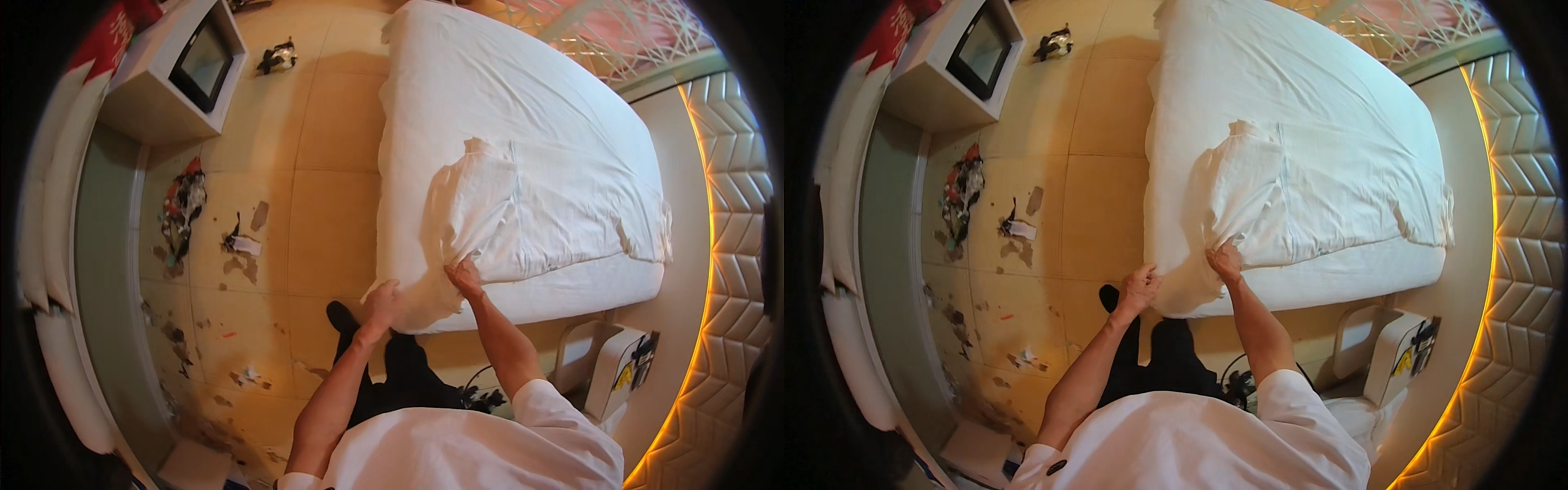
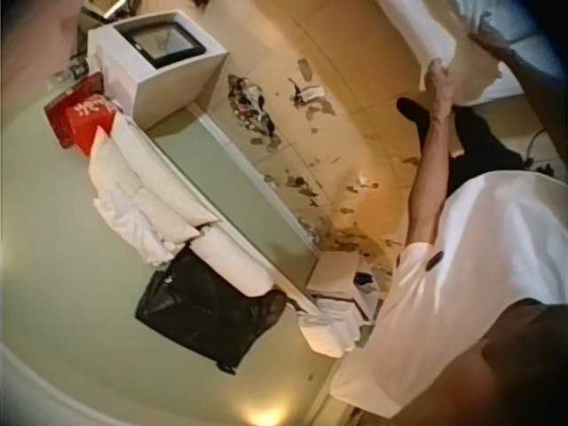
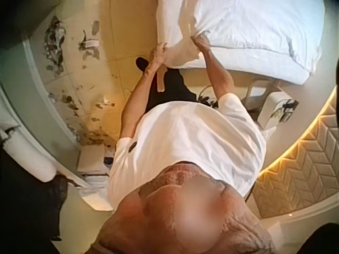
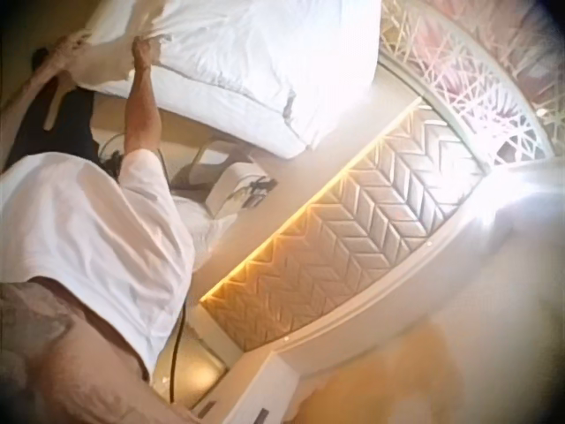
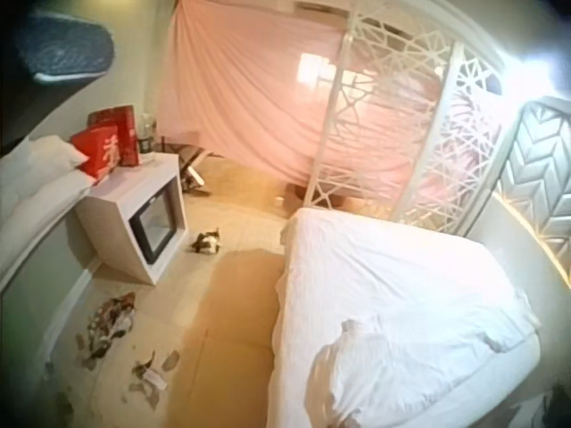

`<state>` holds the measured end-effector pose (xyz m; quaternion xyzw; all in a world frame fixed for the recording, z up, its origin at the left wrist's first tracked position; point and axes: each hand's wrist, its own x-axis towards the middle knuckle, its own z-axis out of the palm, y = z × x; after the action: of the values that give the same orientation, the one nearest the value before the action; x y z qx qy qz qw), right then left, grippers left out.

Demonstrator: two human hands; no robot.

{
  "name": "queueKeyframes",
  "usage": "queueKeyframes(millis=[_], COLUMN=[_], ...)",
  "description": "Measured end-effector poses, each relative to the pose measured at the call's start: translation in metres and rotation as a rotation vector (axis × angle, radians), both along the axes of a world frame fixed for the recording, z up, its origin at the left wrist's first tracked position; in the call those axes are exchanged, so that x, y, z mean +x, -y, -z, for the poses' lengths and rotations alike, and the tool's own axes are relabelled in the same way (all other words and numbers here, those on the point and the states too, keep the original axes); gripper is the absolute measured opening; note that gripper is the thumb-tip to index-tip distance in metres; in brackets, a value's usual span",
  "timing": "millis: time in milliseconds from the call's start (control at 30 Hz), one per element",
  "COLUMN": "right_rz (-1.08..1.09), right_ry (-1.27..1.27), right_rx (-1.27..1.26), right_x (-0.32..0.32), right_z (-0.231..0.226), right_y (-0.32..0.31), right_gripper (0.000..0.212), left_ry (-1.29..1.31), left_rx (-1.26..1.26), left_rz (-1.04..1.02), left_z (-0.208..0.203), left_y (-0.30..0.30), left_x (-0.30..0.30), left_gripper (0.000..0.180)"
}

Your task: The person folds a white sheet on a bed, then moves to a nearby table to fold a white quilt and a white towel. The person returns to the bed to spread and smooth the sheet.

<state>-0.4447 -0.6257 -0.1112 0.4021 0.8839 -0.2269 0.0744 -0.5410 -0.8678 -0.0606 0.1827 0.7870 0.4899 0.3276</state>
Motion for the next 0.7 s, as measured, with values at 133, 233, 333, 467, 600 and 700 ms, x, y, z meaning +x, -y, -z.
queueKeyframes(millis=[133, 233, 333, 467, 600, 700], right_rz=[0.096, 0.145, 0.247, 0.400, 0.745, 0.531], right_ry=[0.093, 0.090, 0.021, -0.153, -0.157, -0.313], right_rx=[0.105, 0.135, 0.126, 0.107, -0.482, -0.107], right_x=[-0.005, -0.008, -0.020, -0.019, -0.064, -0.049], right_z=[-0.001, 0.002, -0.008, 0.000, -0.062, -0.035], right_y=[0.019, 0.024, 0.033, 0.011, 0.009, 0.016], right_gripper=[0.056, 0.061, 0.061, 0.052, 0.050, 0.029], left_ry=[0.054, 0.111, 0.086, 0.050, 0.034, -0.009], left_rx=[-0.030, 0.045, 0.027, 0.037, -0.013, -0.056], left_rz=[0.061, 0.085, 0.153, 0.302, 0.362, 0.442], left_z=[-0.017, -0.029, -0.044, -0.048, -0.023, -0.026], left_y=[0.005, -0.015, -0.041, -0.088, -0.114, -0.168], left_x=[-0.037, -0.056, -0.078, -0.110, -0.160, -0.179], left_gripper=[0.035, 0.032, 0.032, 0.032, 0.031, 0.028])
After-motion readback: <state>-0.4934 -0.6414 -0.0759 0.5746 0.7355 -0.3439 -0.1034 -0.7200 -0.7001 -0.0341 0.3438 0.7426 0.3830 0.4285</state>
